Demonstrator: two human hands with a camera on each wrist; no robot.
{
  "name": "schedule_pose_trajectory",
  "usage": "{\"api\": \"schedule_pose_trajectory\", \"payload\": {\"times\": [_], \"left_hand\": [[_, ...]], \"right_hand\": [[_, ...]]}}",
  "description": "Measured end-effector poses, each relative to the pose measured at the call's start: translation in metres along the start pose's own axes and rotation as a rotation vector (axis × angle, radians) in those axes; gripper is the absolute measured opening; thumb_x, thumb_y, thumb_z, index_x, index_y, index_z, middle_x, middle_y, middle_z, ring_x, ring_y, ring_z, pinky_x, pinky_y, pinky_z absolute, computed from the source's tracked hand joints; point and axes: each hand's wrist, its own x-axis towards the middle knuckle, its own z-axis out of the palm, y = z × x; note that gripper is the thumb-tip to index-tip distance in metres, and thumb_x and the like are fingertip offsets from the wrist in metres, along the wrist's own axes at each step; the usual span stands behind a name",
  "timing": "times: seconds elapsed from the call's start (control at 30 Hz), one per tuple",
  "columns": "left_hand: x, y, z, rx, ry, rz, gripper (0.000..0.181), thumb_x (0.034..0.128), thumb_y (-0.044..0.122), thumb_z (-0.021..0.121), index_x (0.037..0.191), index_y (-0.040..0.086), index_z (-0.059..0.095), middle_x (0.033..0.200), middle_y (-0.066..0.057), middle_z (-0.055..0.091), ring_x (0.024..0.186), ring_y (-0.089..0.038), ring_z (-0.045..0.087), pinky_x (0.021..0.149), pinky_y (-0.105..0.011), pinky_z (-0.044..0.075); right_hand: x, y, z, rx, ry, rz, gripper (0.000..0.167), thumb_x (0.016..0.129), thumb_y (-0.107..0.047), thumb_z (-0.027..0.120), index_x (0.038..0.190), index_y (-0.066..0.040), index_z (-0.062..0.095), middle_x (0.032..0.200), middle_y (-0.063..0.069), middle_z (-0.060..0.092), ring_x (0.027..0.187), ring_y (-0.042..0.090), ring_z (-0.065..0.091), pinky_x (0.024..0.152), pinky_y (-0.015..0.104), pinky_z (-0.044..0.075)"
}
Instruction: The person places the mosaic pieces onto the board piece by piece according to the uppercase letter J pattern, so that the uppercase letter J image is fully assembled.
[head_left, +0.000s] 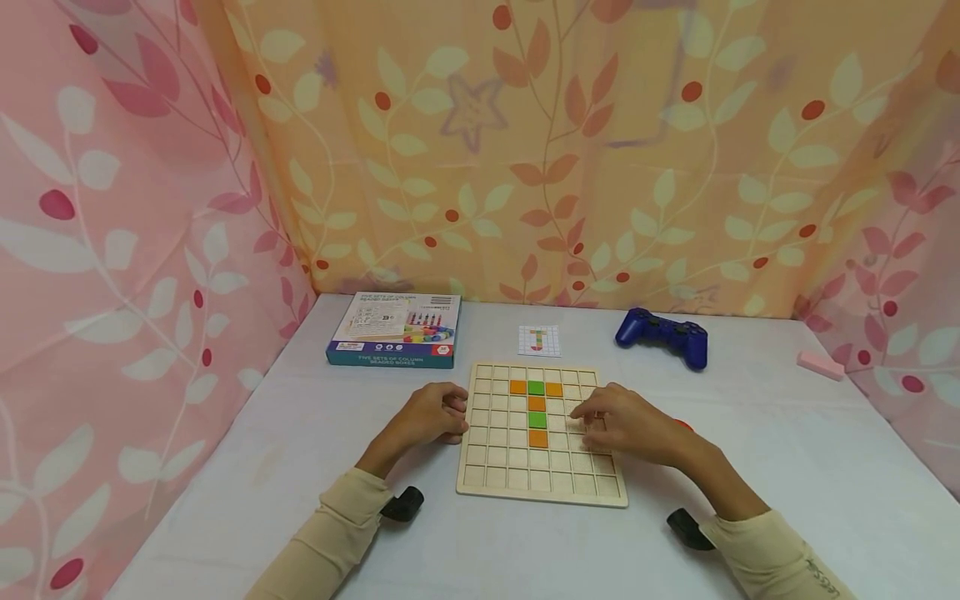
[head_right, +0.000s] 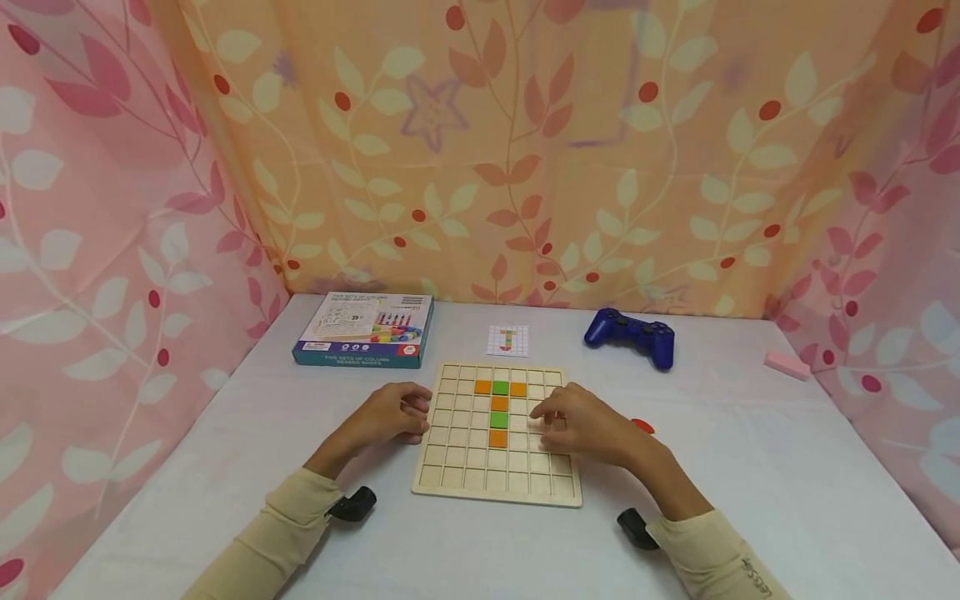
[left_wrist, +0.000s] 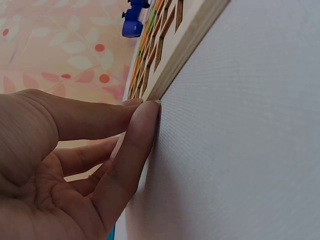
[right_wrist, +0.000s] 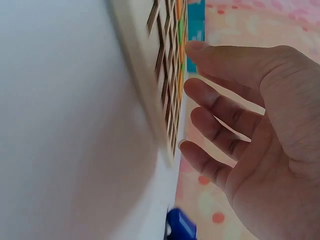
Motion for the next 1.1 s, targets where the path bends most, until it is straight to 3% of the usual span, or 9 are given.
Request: {"api": "schedule_pose_trajectory", "payload": {"times": [0.47,0.63,0.77,0.97,1.1], "left_hand": [[0.000,0.000,0.001,0.005,0.005,-0.007,0.047,0.0890,-0.003,0.079,0.134,-0.002,0.064,0.109,-0.013,0.064,0.086,-0.020,0.066,0.072,-0.030,0.066],[0.000,0.000,0.001,0.005,0.007,-0.008,0.047,0.0889,-0.003,0.079,0.134,-0.002,0.064,0.109,-0.013,0.064,0.086,-0.020,0.066,0.072,-0.030,0.066],[0.000,0.000,0.001,0.005,0.006,-0.009,0.047,0.0892,-0.003,0.079,0.134,-0.002,0.064,0.109,-0.012,0.065,0.086,-0.020,0.066,0.072,-0.029,0.066],[0.000,-0.001,0.001,0.010,0.006,-0.005,0.047,0.0896,-0.003,0.079,0.134,-0.002,0.064,0.109,-0.013,0.065,0.087,-0.020,0.066,0.073,-0.030,0.066],[0.000,-0.001,0.001,0.017,0.007,-0.004,0.047,0.0894,-0.003,0.079,0.134,-0.002,0.064,0.109,-0.012,0.065,0.087,-0.020,0.066,0.072,-0.029,0.066]], "right_hand": [[-0.050,0.051,-0.025,-0.065,0.168,0.060,0.028,0.092,-0.018,0.083,0.119,-0.014,0.078,0.102,-0.009,0.069,0.096,0.014,0.060,0.081,0.034,0.055],[-0.062,0.064,-0.030,-0.086,0.174,0.105,0.025,0.092,-0.016,0.082,0.117,-0.015,0.079,0.105,-0.006,0.073,0.098,0.018,0.061,0.085,0.037,0.057],[-0.068,0.071,-0.031,-0.090,0.150,0.139,0.024,0.092,-0.010,0.079,0.116,-0.013,0.080,0.112,-0.001,0.076,0.105,0.024,0.064,0.092,0.050,0.058],[-0.077,0.079,-0.035,-0.093,0.148,0.145,0.033,0.088,0.004,0.071,0.116,-0.011,0.080,0.115,0.003,0.078,0.109,0.031,0.068,0.095,0.059,0.058],[-0.084,0.083,-0.038,-0.080,0.147,0.172,0.037,0.085,0.005,0.071,0.119,-0.009,0.078,0.117,0.007,0.077,0.111,0.035,0.067,0.095,0.065,0.057]]}}
